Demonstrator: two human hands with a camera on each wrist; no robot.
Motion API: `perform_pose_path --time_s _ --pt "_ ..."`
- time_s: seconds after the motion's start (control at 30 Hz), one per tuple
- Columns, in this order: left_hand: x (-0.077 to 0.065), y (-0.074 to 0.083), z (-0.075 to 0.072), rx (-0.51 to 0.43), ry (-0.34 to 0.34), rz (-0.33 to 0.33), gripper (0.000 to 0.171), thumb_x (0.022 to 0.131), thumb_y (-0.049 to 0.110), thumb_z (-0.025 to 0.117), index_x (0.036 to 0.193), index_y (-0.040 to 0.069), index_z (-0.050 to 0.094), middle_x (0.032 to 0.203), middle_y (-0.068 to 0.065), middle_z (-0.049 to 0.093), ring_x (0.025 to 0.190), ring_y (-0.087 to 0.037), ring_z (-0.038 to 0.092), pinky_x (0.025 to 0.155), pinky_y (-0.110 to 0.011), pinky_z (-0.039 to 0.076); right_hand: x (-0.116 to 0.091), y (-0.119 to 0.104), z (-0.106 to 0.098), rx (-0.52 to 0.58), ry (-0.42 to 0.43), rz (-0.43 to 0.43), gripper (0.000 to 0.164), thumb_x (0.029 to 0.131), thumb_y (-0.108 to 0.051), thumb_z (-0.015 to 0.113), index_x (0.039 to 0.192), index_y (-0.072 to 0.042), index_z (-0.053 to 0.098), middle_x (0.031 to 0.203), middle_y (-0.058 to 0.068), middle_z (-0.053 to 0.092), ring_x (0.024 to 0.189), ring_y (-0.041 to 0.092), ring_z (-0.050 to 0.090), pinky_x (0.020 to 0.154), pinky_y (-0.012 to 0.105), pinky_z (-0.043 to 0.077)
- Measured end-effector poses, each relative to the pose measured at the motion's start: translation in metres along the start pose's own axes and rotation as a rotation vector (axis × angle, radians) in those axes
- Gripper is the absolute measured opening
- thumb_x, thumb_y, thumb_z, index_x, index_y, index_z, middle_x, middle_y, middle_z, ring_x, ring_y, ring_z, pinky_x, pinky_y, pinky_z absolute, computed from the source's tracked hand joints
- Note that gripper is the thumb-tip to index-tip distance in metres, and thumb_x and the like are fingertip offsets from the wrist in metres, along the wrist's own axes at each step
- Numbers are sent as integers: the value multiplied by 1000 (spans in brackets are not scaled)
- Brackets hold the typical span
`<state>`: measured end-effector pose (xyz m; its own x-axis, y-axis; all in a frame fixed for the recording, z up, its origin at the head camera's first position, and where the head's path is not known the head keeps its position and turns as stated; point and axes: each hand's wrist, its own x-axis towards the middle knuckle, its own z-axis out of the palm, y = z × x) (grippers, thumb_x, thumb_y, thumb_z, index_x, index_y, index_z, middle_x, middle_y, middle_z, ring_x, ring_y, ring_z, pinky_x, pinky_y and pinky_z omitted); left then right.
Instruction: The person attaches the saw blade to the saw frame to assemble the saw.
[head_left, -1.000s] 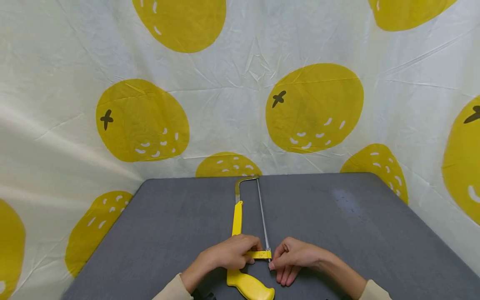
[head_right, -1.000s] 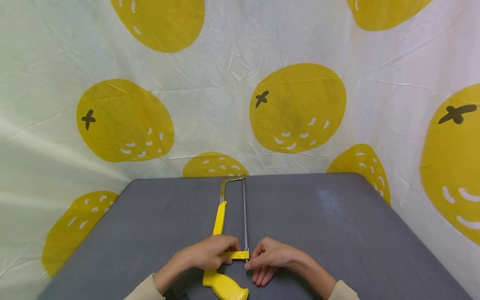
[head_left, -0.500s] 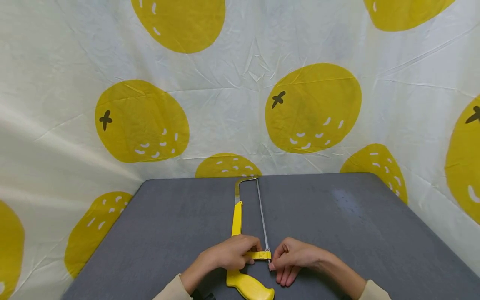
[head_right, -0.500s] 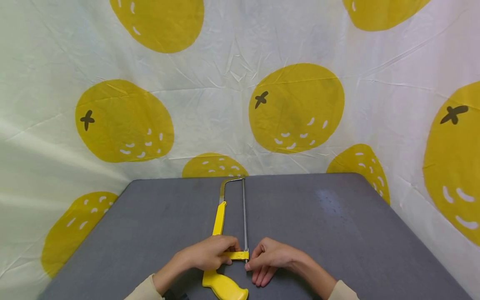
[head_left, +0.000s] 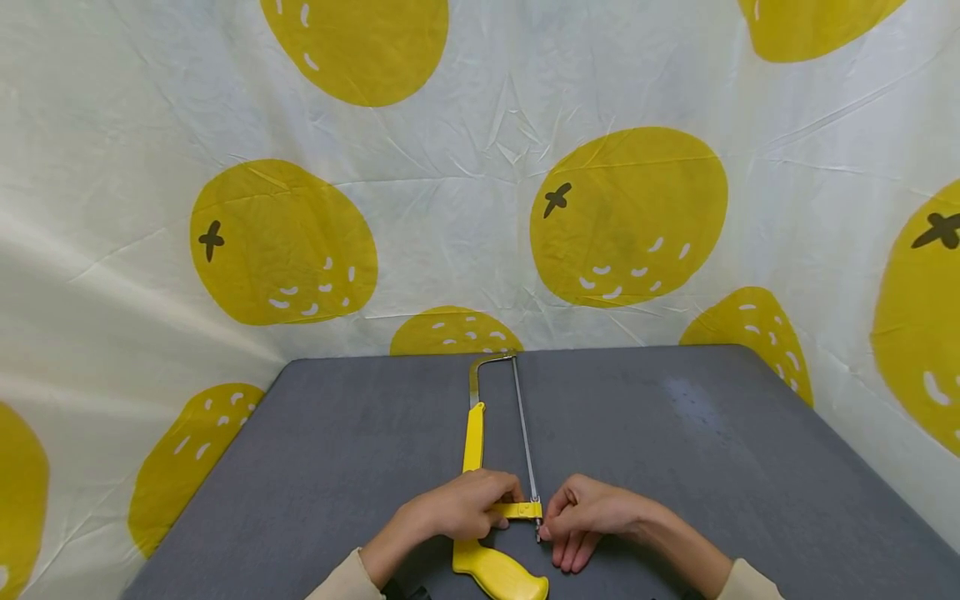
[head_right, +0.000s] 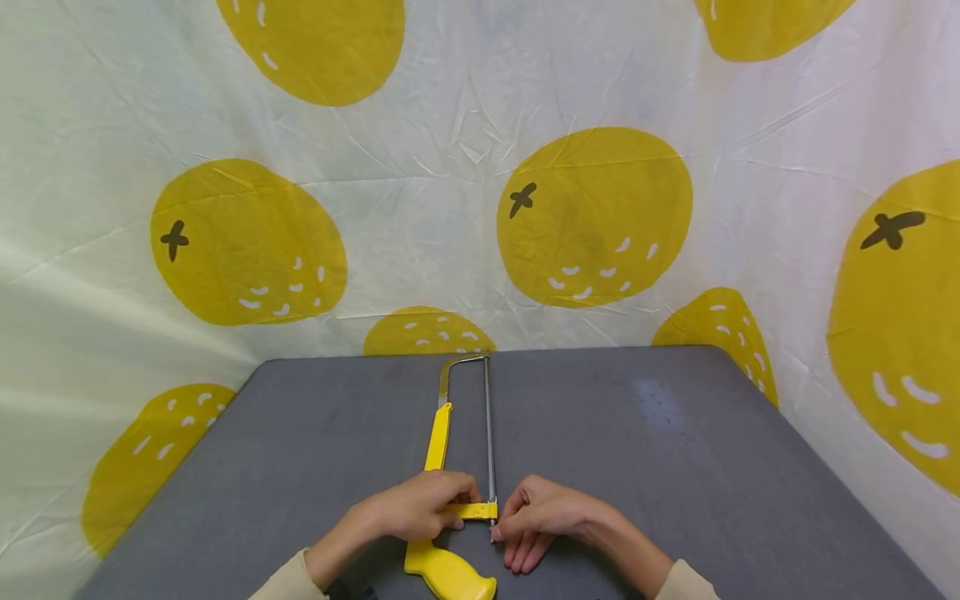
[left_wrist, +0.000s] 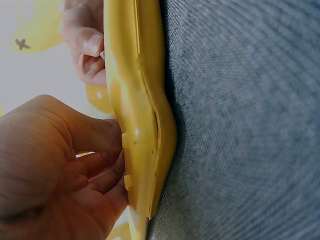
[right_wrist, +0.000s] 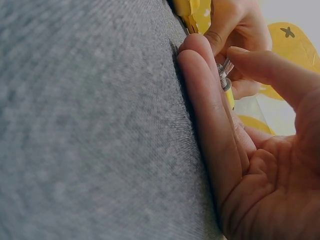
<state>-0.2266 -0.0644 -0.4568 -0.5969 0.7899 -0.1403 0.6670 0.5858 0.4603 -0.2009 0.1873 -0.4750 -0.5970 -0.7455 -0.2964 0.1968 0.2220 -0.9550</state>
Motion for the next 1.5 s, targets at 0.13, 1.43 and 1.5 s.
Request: perform_pose_path --time_s 0.13,1.43,1.5 --pt "0 0 0 4 3 1 22 94 8 73 111 21 66 93 15 62 80 1 53 79 -17 48 0 0 0 3 -4 -1 23 96 -14 67 102 8 72 75 2 75 64 6 73 57 24 58" --pt "1 1 0 8 8 -3 21 95 8 73 111 20 67 94 15 62 81 1 53 79 -17 48 2 4 -4 7 -23 -9 17 91 -3 58 101 5 70 76 3 75 67 7 73 59 24 59" --pt "1 1 0 2 5 -5 21 95 8 73 111 20 67 94 15 62 80 1 53 79 -17 48 2 4 -4 5 -23 -10 17 91 -3 58 100 5 70 76 3 75 67 7 73 58 24 59"
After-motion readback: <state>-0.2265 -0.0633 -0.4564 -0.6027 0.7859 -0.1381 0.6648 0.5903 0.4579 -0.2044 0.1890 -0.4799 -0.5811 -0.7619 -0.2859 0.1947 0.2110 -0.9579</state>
